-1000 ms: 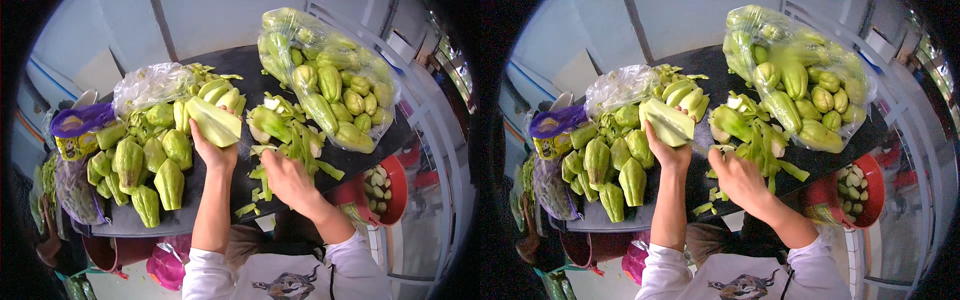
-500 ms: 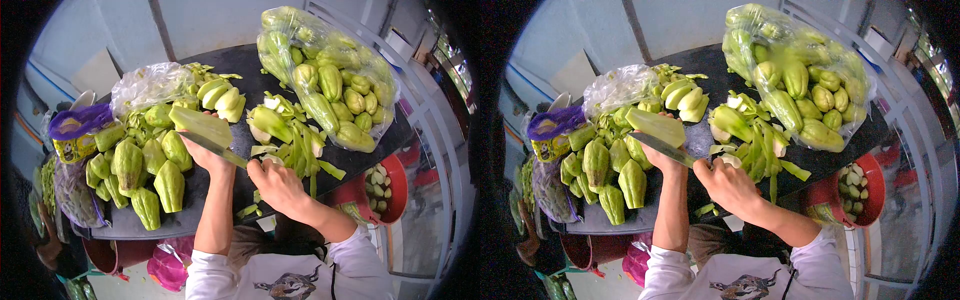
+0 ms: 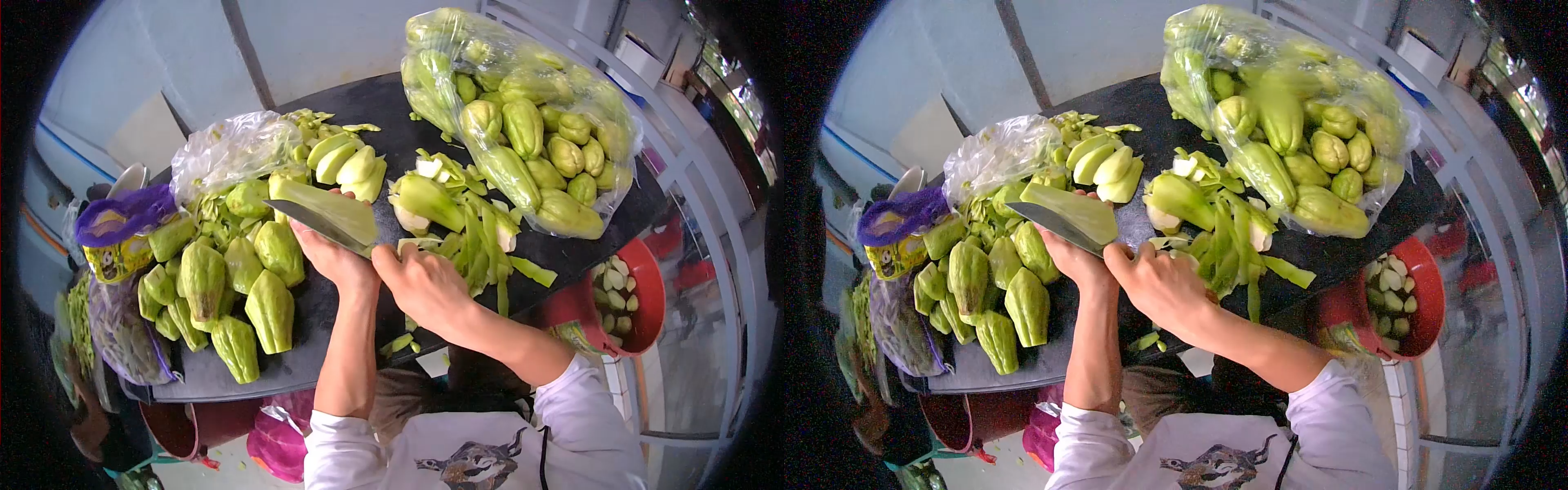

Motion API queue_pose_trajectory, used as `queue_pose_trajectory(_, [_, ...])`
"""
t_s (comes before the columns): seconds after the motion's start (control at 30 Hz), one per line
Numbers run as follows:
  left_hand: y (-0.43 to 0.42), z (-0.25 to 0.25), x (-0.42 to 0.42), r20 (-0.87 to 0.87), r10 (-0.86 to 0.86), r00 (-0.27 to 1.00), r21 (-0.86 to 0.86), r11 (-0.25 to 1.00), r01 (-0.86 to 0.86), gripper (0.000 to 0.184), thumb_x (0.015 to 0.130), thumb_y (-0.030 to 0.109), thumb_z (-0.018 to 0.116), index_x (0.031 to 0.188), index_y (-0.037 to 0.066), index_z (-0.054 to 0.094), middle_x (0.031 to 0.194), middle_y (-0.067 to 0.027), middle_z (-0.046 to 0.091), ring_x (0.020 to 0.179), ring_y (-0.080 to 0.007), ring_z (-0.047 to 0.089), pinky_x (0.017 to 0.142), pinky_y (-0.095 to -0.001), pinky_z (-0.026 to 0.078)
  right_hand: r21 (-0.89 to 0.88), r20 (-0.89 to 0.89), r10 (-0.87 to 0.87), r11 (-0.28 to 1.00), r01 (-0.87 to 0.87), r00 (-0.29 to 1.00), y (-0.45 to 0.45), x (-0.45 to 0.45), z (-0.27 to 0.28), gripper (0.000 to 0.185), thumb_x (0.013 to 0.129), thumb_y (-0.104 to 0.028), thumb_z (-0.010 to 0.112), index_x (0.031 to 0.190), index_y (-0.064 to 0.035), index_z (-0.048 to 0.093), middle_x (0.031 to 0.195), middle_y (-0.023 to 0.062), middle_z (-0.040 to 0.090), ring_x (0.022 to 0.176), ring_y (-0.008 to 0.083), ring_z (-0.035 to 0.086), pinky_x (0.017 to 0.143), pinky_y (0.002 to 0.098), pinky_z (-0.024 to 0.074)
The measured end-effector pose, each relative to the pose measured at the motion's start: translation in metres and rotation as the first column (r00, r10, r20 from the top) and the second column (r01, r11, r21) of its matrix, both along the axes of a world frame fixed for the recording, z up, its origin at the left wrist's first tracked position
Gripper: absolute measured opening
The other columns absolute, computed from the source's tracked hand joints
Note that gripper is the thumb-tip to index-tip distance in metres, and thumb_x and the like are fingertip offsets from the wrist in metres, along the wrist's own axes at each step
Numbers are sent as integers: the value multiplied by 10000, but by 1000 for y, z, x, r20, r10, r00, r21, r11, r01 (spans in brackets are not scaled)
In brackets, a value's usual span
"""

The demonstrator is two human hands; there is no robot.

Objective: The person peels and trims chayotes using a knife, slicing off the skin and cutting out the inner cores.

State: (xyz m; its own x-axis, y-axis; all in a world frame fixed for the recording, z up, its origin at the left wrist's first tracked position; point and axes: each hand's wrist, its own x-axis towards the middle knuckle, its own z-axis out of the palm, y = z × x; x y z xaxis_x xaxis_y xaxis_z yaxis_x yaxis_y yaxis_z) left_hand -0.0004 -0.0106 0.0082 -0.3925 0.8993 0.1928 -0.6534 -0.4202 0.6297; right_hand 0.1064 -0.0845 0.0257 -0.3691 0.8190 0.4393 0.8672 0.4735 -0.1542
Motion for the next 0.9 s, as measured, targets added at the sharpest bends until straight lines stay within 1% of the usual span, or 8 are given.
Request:
queue_pose_trajectory(0.27, [4,2,-7,-214,141,967,33,990,-137,485,1071,449,245,1296,49,401,1095,-159,610,997,-259,635,823,-426,581,23,6,-23,999,23,1000,4,-8,1,196,862,-78,558,1026,-28,463,698,146,573,556,308,668,465,415,550])
queue_pose_trajectory(0.33, [3,2,-4,-186,125,975,37,992,-121,483,1072,445,246,1288,44,407,1092,-158,612,994,-258,636,819,-429,583,53,23,-16,999,15,1000,3,-8,3,203,897,-127,564,1054,-42,468,693,144,604,546,264,687,433,369,548])
queue_pose_trajectory(0.57, [0,7,-1,-94,68,993,-23,997,-71,475,1074,428,248,1224,19,435,1088,-161,620,974,-261,644,806,-422,590,58,27,-42,998,40,999,12,-16,5,214,897,-130,569,1052,-35,457,700,153,604,557,282,689,452,371,559])
queue_pose_trajectory(0.63, [3,5,-1,-112,92,990,5,996,-92,474,1074,426,250,1219,15,438,1084,-163,622,965,-262,646,805,-420,590,46,-30,-17,999,18,999,15,-15,2,237,884,-109,559,1074,-37,436,712,155,601,557,319,681,429,426,546])
queue_pose_trajectory(0.77, [8,-3,-11,-201,71,977,58,997,-60,471,1072,418,272,1219,5,444,1076,-168,625,936,-268,653,800,-422,588,9,-35,-3,1000,4,999,21,-15,2,240,881,-102,557,1068,-32,423,725,176,610,580,350,684,449,450,552])
queue_pose_trajectory(0.83, [6,3,-9,-188,78,979,58,996,-69,481,1068,424,285,1217,-1,454,1070,-169,626,929,-272,656,791,-418,586,-51,-157,57,996,-66,986,24,-12,-1,266,905,-105,544,1112,0,413,749,245,622,597,425,661,489,492,543])
queue_pose_trajectory(0.87, [6,6,-9,-177,84,981,57,996,-75,491,1065,430,298,1216,-7,465,1064,-169,627,922,-276,659,781,-413,583,-51,-158,58,996,-67,986,27,-8,0,266,905,-105,544,1112,0,413,749,245,622,597,425,661,489,492,543])
queue_pose_trajectory(0.9, [6,7,-10,-179,85,980,58,995,-75,491,1065,430,298,1216,-7,465,1064,-169,627,922,-276,659,781,-413,583,-175,-305,109,970,-168,946,32,-2,4,292,918,-113,542,1140,19,406,764,283,620,641,461,649,534,522,531])
